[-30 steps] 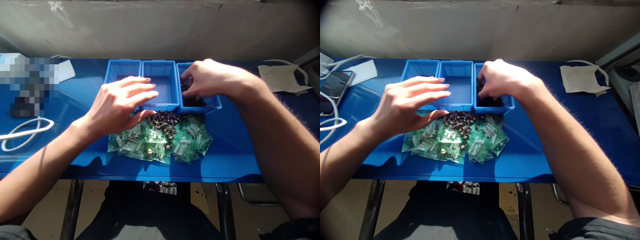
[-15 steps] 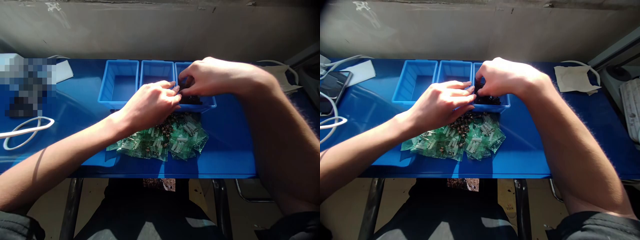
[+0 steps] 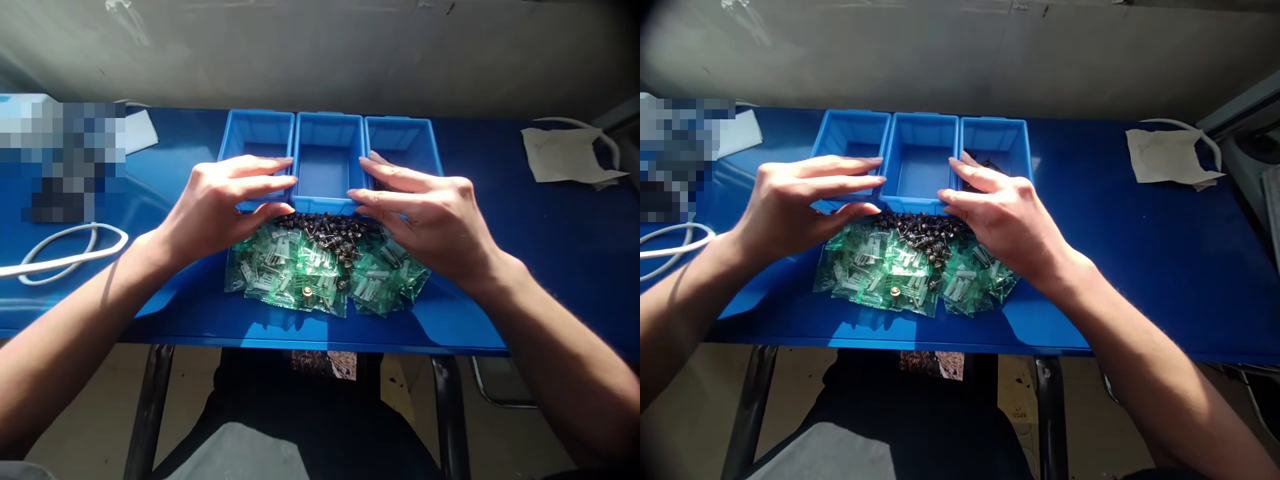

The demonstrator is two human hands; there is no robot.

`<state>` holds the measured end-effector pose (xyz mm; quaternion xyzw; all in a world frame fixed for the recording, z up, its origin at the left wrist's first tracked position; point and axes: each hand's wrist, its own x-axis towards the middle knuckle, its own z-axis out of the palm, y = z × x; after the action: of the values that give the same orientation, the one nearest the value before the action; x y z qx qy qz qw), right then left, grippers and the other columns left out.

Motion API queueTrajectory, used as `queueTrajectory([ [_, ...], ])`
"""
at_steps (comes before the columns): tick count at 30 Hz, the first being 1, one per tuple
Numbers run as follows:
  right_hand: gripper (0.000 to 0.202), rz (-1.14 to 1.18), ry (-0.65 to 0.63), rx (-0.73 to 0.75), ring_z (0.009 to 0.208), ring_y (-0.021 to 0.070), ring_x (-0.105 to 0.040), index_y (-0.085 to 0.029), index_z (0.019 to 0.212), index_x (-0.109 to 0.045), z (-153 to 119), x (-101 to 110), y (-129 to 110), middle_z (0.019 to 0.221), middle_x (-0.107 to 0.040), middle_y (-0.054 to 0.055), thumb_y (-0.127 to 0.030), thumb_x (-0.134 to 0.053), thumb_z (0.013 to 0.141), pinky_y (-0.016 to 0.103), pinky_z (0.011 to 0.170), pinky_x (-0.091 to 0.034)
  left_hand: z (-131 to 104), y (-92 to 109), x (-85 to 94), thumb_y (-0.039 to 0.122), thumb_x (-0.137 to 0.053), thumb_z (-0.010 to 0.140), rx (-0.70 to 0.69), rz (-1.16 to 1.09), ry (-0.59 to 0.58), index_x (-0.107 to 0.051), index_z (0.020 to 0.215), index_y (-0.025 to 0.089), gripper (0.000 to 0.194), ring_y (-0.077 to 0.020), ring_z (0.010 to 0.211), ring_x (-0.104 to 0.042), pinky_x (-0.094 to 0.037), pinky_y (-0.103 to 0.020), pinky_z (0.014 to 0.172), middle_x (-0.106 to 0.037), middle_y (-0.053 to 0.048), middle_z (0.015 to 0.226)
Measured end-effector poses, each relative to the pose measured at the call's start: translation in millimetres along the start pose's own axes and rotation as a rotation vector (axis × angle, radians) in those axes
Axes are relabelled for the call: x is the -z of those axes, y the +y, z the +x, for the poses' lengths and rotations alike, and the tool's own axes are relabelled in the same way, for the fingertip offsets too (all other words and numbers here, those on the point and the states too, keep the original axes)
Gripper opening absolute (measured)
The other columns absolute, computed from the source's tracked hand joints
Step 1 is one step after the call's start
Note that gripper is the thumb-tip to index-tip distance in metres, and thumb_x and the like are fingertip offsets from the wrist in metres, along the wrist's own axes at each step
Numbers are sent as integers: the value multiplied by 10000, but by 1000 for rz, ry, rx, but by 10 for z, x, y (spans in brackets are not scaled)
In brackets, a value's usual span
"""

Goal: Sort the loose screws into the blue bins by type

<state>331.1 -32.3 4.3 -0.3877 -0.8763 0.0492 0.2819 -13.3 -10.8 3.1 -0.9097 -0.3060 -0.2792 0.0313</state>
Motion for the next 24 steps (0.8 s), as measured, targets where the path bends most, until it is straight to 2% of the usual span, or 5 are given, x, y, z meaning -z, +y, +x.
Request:
queueTrajectory([
  [5, 214, 46, 35, 6, 1514, 314, -700, -300, 1242, -893, 59, -20, 34, 1589, -735, 55, -219, -734, 1123, 562, 1296, -642, 123, 6, -112, 299, -758, 1156, -14, -34, 49, -803, 1335, 248, 191, -210, 1369, -786, -718, -424, 1225, -808, 37, 1446],
  [8, 331, 7, 66, 28, 1514, 365, -707, -324, 1409, -841, -9, 25, -61, 1616, -726, 89, -228, -750, 1106, 648, 1264, -644, 101, 100, -41, 308, -739, 1164, -72, -17, 21, -735, 1443, 254, 284, -266, 1565, -655, -660, -526, 1311, -751, 0, 1554],
  [13, 958, 67, -56, 190, 1605, 343, -619, -566, 1801, -331, -361, 67, -303, 1762, -554, -16, -471, -862, 1009, 595, 1334, -587, -248, 498, 64, 347, -776, 1118, -201, -135, -97, -617, 1592, 138, 542, -349, 1676, -533, -601, -561, 1376, -632, -197, 1672],
  [17, 1039, 65, -238, 267, 1703, 268, -437, -529, 1846, -126, -531, -22, -343, 1801, -408, -8, -549, -801, 1057, 498, 1444, -445, -518, 652, -1, 396, -759, 1126, -220, -23, -122, -623, 1602, 188, 538, -311, 1640, -578, -537, -494, 1422, -628, -111, 1689],
  [24, 598, -45, -193, 472, 1720, 329, -452, -163, 1639, -642, -479, -96, -206, 1772, -507, 213, -404, -777, 1110, 559, 1369, -526, -414, 662, -19, 317, -794, 1103, -261, 15, -119, -687, 1504, 64, 487, -339, 1508, -705, -581, -517, 1358, -712, -204, 1570],
])
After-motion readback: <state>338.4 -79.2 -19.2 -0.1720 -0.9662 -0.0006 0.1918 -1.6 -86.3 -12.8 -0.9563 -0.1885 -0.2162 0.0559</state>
